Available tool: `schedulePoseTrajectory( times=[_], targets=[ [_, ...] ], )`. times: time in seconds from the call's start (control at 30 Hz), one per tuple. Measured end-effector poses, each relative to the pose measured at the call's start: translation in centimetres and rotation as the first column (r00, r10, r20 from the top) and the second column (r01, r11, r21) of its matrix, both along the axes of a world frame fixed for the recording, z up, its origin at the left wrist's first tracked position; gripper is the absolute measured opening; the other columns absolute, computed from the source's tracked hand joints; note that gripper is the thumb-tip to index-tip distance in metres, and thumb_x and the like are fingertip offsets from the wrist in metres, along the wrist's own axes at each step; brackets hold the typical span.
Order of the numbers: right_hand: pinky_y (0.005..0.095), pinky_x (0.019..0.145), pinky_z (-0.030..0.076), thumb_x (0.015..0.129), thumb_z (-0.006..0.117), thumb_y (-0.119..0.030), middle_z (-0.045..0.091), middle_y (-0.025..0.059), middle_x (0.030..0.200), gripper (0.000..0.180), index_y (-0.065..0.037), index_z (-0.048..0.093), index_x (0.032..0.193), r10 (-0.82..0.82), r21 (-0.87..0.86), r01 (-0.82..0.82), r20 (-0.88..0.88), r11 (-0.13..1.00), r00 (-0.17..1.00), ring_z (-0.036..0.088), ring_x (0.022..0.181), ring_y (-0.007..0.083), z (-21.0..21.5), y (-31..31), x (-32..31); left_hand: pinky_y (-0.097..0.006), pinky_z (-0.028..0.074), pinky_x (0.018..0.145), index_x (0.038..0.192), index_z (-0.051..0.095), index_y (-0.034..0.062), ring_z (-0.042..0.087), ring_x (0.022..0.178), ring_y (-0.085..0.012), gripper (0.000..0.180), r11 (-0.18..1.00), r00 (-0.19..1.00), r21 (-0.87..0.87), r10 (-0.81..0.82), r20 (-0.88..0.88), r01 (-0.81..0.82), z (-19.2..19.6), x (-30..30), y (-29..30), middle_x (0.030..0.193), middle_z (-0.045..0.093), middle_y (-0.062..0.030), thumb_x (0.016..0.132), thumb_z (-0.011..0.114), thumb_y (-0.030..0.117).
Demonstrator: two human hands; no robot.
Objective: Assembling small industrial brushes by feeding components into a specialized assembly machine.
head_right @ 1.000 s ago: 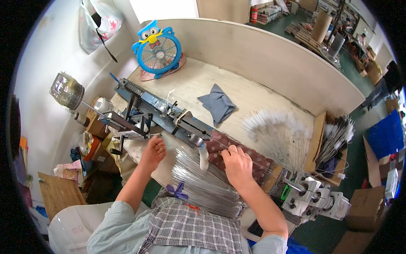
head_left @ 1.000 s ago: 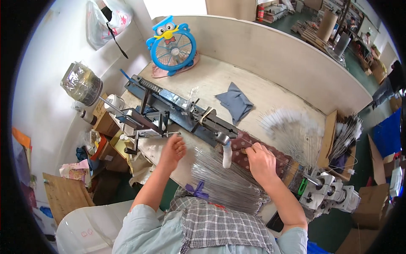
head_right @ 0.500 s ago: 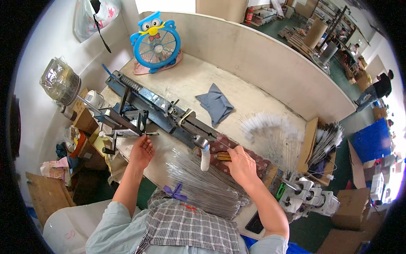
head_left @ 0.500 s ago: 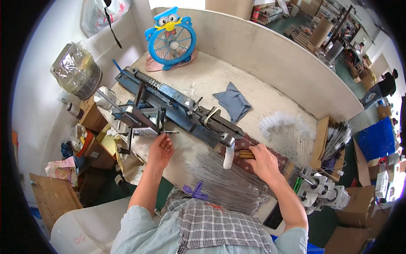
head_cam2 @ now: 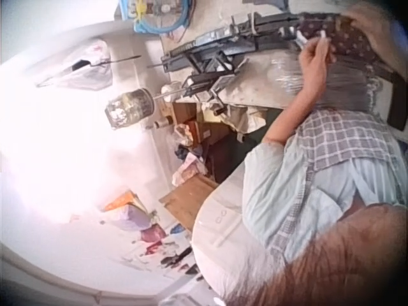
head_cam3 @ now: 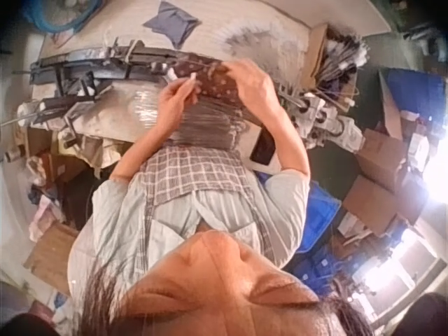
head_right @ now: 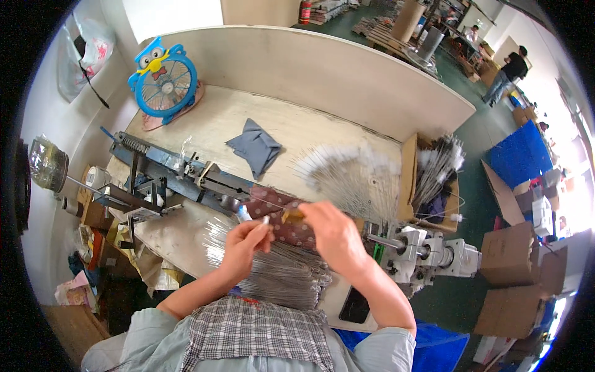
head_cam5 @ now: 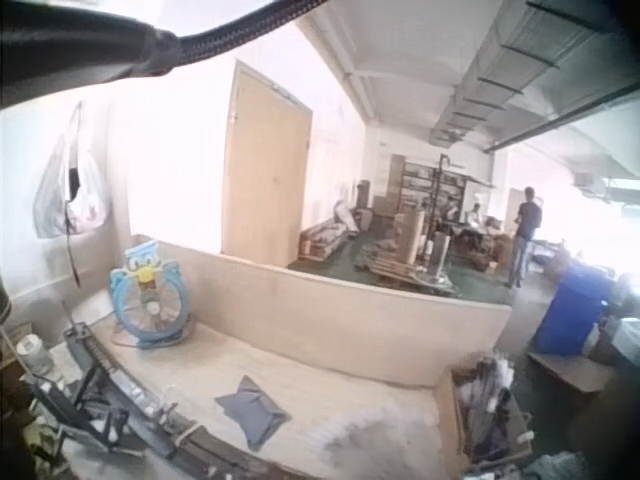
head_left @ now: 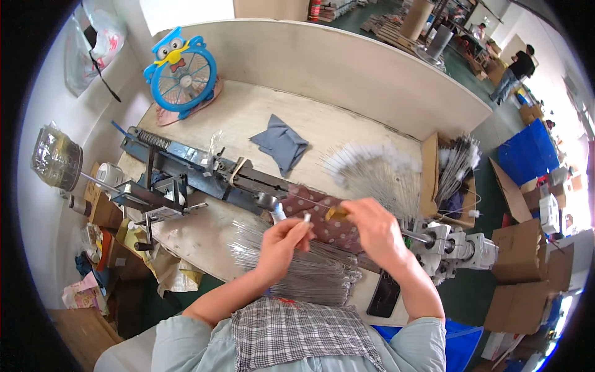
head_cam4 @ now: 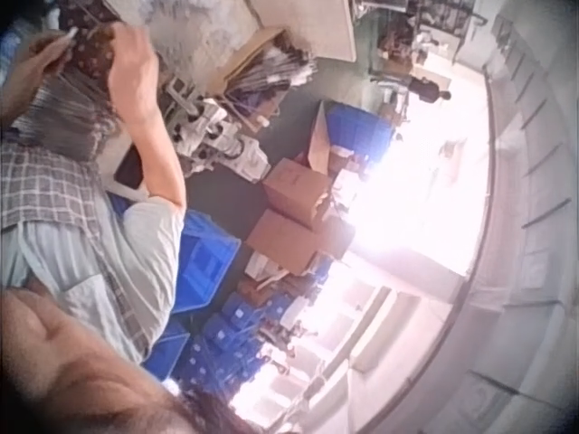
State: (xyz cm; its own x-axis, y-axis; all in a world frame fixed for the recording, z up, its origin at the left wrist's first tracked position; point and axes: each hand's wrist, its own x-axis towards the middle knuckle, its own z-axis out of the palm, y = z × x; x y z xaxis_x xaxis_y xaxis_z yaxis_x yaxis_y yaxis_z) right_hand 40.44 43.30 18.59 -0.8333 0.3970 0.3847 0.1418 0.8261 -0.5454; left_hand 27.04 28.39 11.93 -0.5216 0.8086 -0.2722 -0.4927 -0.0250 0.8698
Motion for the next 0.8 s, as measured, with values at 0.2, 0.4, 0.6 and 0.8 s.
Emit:
schedulePoseTrajectory(
  times=[0.2,0.4,0.6,0.8],
  targets=[
    [0.037,0.072,0.047,0.082,0.062,-0.011,0.063,0.0123,0.086,0.016,-0.003,0.063,0.095,-0.084,-0.377,0.116,0.1,0.919,0.991,0.059,0.082,0.0311,-1.0,1.7,2.1,-0.022,0.044,0.058,0.096,0.06,0.0011,0.054,0.063,-0.0087,0.017,0.994,0.999,0.101,-0.04,-0.03,0.043,-1.5,2.3,4.4,0.083,0.062,-0.0052,0.093,0.056,0.018],
    [0.0304,0.065,0.047,0.08,0.063,-0.008,0.064,0.0106,0.083,0.018,-0.001,0.064,0.096,-0.096,-0.35,0.127,0.106,0.928,0.99,0.06,0.071,0.0225,-0.7,2.3,3.0,-0.021,0.043,0.058,0.096,0.061,0.0011,0.053,0.064,-0.0073,0.017,0.995,0.992,0.096,-0.029,-0.124,0.041,-1.6,3.0,4.8,0.085,0.062,-0.0041,0.093,0.056,0.017],
    [0.0343,0.073,0.047,0.079,0.064,-0.01,0.065,0.0105,0.085,0.017,-0.002,0.064,0.094,-0.118,-0.43,0.172,0.149,0.886,0.982,0.059,0.081,0.0277,-0.8,2.3,3.2,-0.02,0.043,0.059,0.097,0.061,0.0005,0.052,0.065,-0.0064,0.017,0.994,0.987,0.098,-0.041,-0.157,0.057,-2.3,2.9,5.0,0.086,0.062,-0.0038,0.093,0.055,0.016],
    [0.035,0.072,0.047,0.077,0.066,-0.011,0.065,0.0087,0.083,0.017,-0.004,0.066,0.092,0.002,-0.337,0.05,0.153,0.94,0.988,0.059,0.079,0.0259,-0.7,2.3,3.8,-0.02,0.043,0.059,0.097,0.062,0.0012,0.052,0.063,-0.0067,0.016,0.988,0.994,0.125,-0.082,-0.066,0.09,-1.8,2.9,5.7,0.081,0.061,-0.0027,0.092,0.057,0.016]
  ],
)
